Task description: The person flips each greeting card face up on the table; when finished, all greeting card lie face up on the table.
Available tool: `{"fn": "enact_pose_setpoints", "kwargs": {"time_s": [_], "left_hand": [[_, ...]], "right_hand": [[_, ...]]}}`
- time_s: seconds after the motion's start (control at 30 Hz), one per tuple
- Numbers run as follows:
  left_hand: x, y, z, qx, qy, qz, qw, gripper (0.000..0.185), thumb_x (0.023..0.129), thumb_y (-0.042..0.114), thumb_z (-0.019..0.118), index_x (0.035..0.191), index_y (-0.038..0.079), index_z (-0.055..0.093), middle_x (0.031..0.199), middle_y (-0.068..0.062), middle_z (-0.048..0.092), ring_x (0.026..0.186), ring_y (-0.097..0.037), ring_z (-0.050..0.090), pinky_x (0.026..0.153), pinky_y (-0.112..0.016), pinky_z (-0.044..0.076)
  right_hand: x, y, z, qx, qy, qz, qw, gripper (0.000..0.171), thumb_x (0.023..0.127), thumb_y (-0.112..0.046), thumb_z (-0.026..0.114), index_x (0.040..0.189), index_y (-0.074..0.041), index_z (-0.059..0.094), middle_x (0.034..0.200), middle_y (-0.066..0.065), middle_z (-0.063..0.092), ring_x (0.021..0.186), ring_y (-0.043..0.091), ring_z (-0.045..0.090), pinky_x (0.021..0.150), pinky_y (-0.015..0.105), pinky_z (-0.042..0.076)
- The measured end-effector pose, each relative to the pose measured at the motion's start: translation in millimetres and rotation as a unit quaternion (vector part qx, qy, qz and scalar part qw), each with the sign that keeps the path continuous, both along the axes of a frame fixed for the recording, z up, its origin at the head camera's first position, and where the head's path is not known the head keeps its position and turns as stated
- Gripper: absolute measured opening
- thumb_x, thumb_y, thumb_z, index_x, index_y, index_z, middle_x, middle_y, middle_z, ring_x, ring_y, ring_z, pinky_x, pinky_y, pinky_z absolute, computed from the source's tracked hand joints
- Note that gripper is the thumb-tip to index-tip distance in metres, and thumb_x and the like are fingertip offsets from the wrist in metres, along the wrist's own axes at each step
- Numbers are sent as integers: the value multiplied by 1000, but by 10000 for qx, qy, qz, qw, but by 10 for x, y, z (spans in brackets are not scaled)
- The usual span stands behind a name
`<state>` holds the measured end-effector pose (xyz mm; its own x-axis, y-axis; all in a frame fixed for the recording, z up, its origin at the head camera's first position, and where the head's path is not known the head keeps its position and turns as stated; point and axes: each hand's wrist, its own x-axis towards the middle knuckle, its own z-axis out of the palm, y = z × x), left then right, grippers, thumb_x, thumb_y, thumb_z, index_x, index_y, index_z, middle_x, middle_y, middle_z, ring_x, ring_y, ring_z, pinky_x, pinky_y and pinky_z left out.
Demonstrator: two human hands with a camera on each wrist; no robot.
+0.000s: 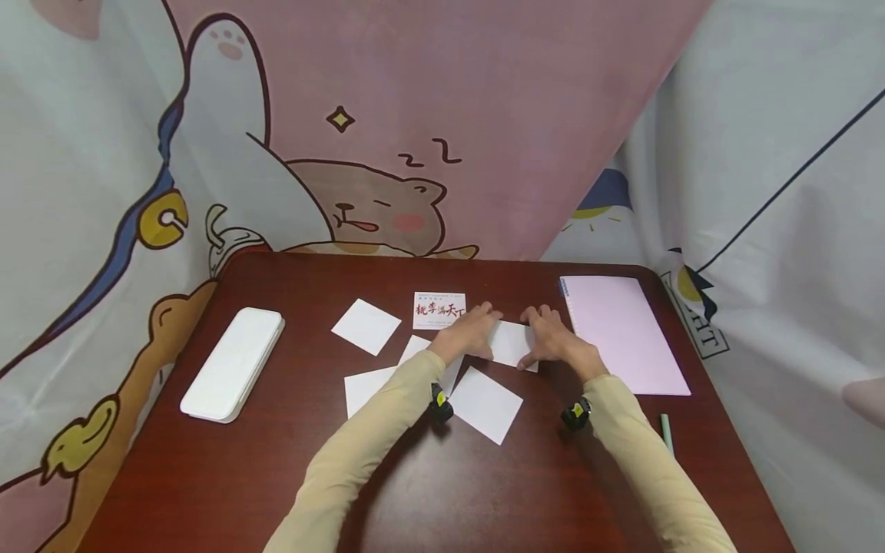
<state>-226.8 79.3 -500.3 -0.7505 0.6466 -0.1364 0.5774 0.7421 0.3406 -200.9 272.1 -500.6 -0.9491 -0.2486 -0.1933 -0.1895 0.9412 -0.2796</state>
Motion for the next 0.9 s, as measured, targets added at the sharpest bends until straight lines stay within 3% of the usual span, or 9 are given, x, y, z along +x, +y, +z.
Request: {"fn": "enact_pose_setpoints", "kwargs": {"time_s": [0.23, 0.37, 0.6, 0.77, 0.9], "left_hand": [[9, -26, -34, 279, 302, -119, 9991, 81, 65, 25, 81, 134, 10, 42, 121, -1, 43, 104, -14, 45, 85, -25, 46], [8, -55, -3, 652, 691, -188, 9953, 60, 74, 19, 74, 128, 13, 50, 114, 0, 44, 99, -12, 45, 81, -23, 46], [25, -131, 129, 1426, 1164, -314, 9824, 24, 87, 13, 60, 110, 16, 63, 100, 4, 52, 85, -7, 50, 74, -19, 46], [67, -187, 211, 1597, 1656, -421, 9723, 18, 88, 13, 58, 103, 18, 67, 93, 7, 55, 83, -6, 51, 73, -17, 46], [135, -226, 191, 1463, 2095, -514, 9654, 18, 90, 15, 57, 101, 20, 70, 93, 9, 59, 88, -6, 54, 76, -15, 47]], "right_hand": [[6, 40, 57, -289, 399, 133, 9987, 73, 56, -25, 87, 116, -5, 51, 106, 18, 43, 96, 32, 43, 82, 46, 43], [23, 79, 148, -675, 655, 292, 9951, 52, 65, -15, 82, 110, -5, 56, 102, 16, 49, 92, 29, 49, 78, 43, 46], [68, 143, 389, -1276, 1184, 792, 9815, 15, 77, -4, 70, 90, -5, 64, 80, 5, 62, 71, 17, 57, 61, 31, 48], [108, 145, 510, -1396, 1535, 887, 9742, 8, 78, -5, 69, 84, -9, 66, 75, -1, 61, 65, 12, 54, 58, 29, 46], [133, 127, 502, -1302, 1605, 880, 9744, 8, 77, -6, 71, 80, -12, 67, 73, -4, 61, 63, 11, 53, 57, 27, 44]]}}
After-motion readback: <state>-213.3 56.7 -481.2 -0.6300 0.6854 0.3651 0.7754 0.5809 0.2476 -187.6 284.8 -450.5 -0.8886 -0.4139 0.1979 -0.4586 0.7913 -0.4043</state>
